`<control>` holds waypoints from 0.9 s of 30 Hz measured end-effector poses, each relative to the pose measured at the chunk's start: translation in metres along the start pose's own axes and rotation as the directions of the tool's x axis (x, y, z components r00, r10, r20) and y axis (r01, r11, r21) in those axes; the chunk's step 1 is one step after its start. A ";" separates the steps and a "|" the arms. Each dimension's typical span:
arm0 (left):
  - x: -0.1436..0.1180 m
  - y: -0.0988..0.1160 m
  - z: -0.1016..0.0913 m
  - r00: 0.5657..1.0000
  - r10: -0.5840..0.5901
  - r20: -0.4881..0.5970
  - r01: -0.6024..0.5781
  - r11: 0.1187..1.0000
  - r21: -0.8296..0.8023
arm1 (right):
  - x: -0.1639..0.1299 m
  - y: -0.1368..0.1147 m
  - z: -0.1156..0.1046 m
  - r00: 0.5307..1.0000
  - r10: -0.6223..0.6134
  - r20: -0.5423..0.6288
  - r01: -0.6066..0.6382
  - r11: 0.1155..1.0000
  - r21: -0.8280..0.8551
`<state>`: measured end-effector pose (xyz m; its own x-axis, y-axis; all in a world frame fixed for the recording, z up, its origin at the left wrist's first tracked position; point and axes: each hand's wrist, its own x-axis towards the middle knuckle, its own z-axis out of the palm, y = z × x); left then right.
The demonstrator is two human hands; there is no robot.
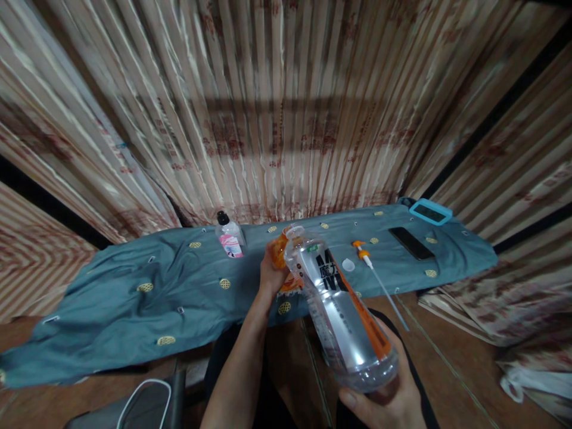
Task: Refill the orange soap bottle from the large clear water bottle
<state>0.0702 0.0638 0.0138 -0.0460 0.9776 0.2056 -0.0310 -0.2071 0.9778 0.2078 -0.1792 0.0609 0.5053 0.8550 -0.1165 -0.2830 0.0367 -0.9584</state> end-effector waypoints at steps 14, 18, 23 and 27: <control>-0.001 0.005 0.002 1.000 0.020 -0.012 -0.020 0.999 -0.039 | 0.000 0.000 -0.001 1.000 -0.014 0.028 0.015 0.999 -0.035; -0.002 0.007 0.002 1.000 0.011 0.003 -0.011 0.999 -0.044 | 0.000 0.001 -0.001 0.999 -0.029 0.029 0.030 0.998 -0.049; -0.002 0.011 0.001 1.000 -0.002 -0.013 0.002 1.000 -0.004 | 0.000 0.000 -0.001 1.000 -0.011 0.013 0.012 0.999 -0.052; -0.002 0.010 0.001 1.000 0.019 -0.016 -0.018 0.999 0.027 | 0.000 0.000 0.000 0.999 -0.029 0.020 0.029 0.999 -0.022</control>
<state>0.0711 0.0601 0.0231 -0.0627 0.9727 0.2232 -0.0035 -0.2239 0.9746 0.2076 -0.1797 0.0606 0.4965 0.8640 -0.0837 -0.2501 0.0501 -0.9669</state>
